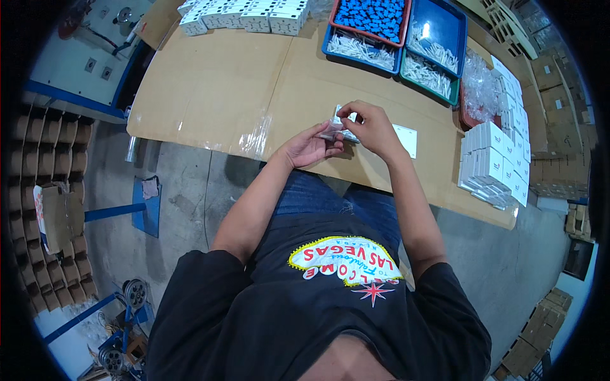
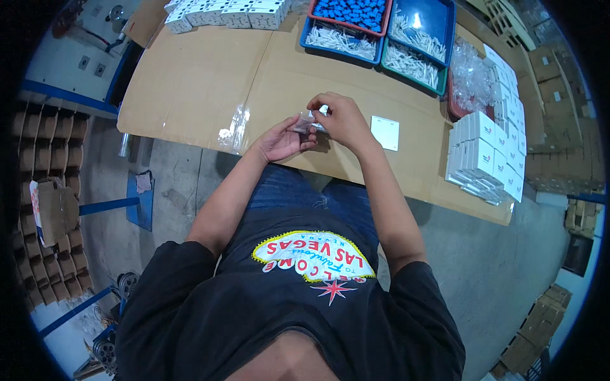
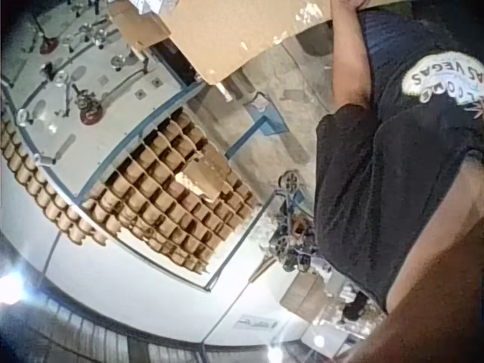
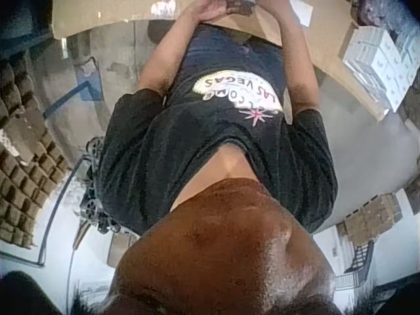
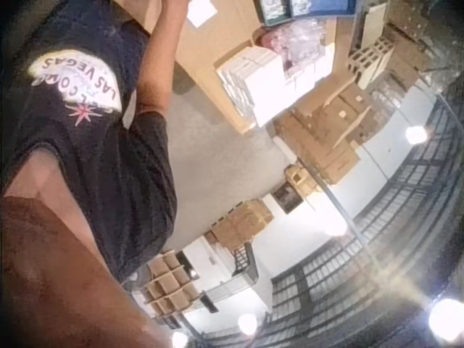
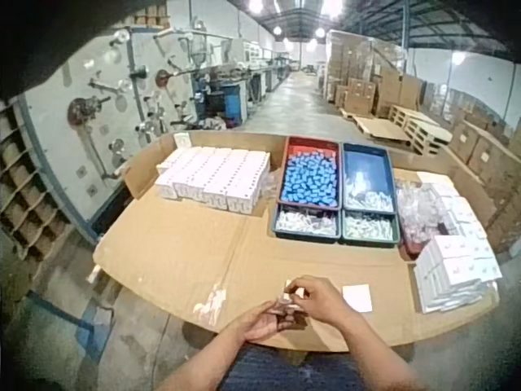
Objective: Picking small pins from trays, putting them into white cardboard boxes, and closing the lids.
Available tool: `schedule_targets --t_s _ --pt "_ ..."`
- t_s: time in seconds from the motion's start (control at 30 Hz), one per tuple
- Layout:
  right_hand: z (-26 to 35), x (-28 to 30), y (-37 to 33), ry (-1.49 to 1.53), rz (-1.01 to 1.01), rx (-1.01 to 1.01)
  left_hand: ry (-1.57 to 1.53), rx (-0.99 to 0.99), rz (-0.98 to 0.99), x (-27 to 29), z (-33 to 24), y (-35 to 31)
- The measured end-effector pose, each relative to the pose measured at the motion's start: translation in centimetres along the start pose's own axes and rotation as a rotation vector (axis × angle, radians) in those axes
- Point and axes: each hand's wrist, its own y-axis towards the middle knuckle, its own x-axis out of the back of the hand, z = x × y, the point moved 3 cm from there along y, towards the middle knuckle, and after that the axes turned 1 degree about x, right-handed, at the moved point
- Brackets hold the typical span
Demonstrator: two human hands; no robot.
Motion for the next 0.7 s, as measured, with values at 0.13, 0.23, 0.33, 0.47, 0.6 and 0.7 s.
schedule_targets --t_s 0.13,0.23,0.33,0.47,0.6,0.7 --pt "0.7 -0.6 -0.1 -0.025 0.062 -0.037 0.033 -0.021 0.019 0.1 0.0 -0.1" --pt "0.7 -0.7 -0.1 -0.088 0.108 -0.073 0.044 -0.018 0.000 -0.1 0.1 -0.2" --pt "0.6 -1.0 0.0 -0.068 0.095 -0.043 0.055 -0.040 0.021 0.3 0.0 -0.3" --pt "0.6 -0.6 0.1 0.030 0.059 -0.097 0.023 -0.030 0.026 -0.2 0.0 -0.3" --pt "-0.7 -1.2 0.2 -0.144 0.018 0.174 -0.011 -0.029 0.055 -0.3 0.1 -0.2" --pt "-0.6 -2.7 0.4 -0.096 0.187 0.045 0.048 -0.033 0.006 0.3 0.0 -0.5"
